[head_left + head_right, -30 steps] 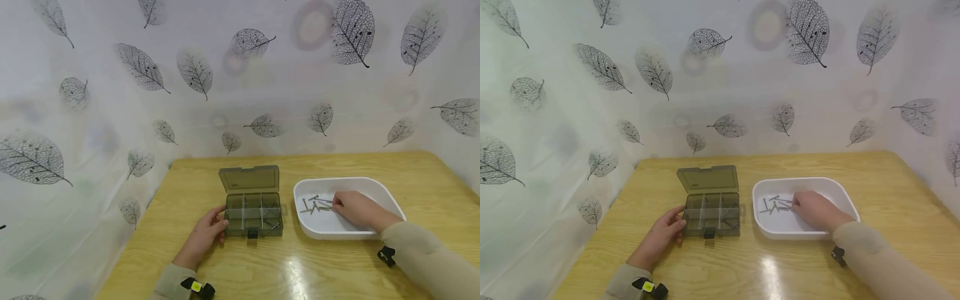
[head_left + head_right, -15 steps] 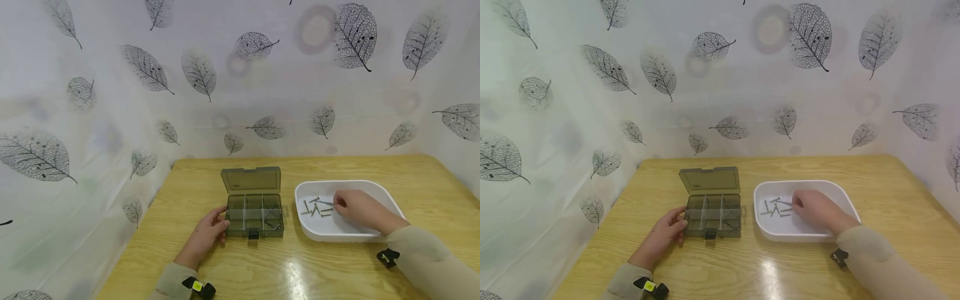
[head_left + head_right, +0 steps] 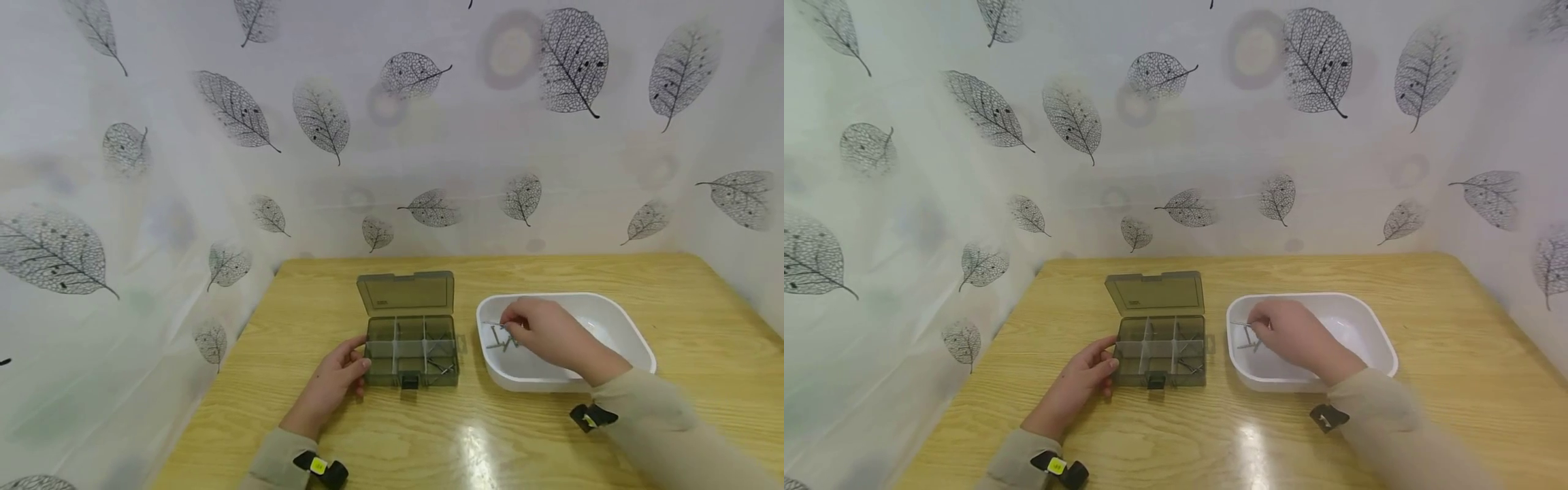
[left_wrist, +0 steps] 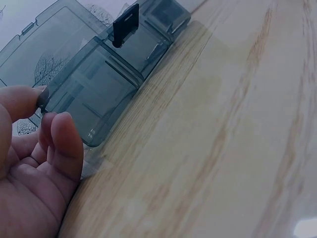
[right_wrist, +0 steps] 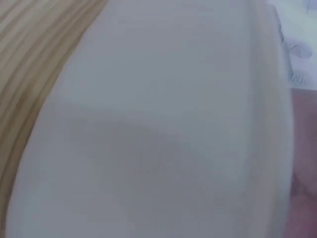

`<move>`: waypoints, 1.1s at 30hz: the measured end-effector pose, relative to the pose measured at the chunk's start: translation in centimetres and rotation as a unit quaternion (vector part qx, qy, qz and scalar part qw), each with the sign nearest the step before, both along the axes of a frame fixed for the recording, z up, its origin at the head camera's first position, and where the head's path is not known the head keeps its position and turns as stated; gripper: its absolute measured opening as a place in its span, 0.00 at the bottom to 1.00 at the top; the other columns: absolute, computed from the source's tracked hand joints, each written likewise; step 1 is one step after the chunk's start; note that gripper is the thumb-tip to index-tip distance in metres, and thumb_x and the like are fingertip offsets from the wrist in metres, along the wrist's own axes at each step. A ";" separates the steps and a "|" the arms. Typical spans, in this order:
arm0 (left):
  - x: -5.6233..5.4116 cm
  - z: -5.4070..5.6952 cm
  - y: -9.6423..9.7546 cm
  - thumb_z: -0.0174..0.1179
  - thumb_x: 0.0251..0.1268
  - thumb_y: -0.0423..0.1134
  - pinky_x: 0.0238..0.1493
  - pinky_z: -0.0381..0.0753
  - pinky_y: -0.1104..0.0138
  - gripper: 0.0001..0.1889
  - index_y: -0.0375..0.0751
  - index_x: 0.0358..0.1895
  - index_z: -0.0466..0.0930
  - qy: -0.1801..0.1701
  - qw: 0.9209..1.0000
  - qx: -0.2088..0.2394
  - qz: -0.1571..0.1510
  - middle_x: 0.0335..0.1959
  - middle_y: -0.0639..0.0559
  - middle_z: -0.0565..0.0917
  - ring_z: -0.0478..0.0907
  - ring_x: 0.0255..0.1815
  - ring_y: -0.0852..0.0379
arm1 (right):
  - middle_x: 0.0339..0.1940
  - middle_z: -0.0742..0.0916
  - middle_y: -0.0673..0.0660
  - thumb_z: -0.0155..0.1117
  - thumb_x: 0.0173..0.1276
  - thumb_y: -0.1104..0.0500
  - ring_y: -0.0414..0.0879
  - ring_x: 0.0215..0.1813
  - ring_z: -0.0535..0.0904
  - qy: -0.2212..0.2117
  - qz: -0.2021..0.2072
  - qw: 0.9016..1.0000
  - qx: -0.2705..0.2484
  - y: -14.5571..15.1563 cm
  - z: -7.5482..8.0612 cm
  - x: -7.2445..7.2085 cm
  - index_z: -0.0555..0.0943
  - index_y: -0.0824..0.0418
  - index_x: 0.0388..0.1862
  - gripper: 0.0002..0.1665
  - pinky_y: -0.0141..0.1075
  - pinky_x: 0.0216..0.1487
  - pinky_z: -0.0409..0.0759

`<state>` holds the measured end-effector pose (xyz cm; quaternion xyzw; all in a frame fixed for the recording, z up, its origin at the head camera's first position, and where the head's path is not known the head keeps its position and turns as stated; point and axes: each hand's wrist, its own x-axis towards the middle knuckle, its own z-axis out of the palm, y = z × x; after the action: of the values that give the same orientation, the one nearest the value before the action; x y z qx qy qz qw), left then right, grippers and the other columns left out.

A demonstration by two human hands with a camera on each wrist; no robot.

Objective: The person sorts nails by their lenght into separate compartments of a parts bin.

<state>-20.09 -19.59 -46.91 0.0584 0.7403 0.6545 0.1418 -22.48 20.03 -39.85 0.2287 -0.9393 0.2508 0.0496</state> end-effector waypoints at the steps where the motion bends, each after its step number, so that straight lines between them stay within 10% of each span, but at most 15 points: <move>1: 0.0 0.0 0.0 0.56 0.77 0.35 0.30 0.82 0.63 0.29 0.39 0.77 0.60 0.001 1.000 -0.002 0.000 0.45 0.42 0.72 0.73 0.31 0.53 | 0.33 0.82 0.44 0.65 0.69 0.64 0.39 0.34 0.75 0.001 0.002 1.000 -0.005 -0.5 0.0 0.0 0.87 0.57 0.38 0.04 0.41 0.37 0.78; 33: 0.1 0.2 0.0 0.57 0.77 0.36 0.31 0.83 0.62 0.29 0.39 0.77 0.61 0.004 1.000 -0.012 0.000 0.45 0.42 0.73 0.74 0.31 0.52 | 0.36 0.82 0.47 0.68 0.70 0.55 0.42 0.36 0.76 -0.038 -0.019 0.999 -0.008 -8.7 -0.2 -0.9 0.87 0.58 0.51 0.14 0.40 0.37 0.78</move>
<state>-20.00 -19.61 -46.74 0.0594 0.7487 0.6453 0.1397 -23.36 11.31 -40.10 0.2004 -0.9426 0.2662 0.0201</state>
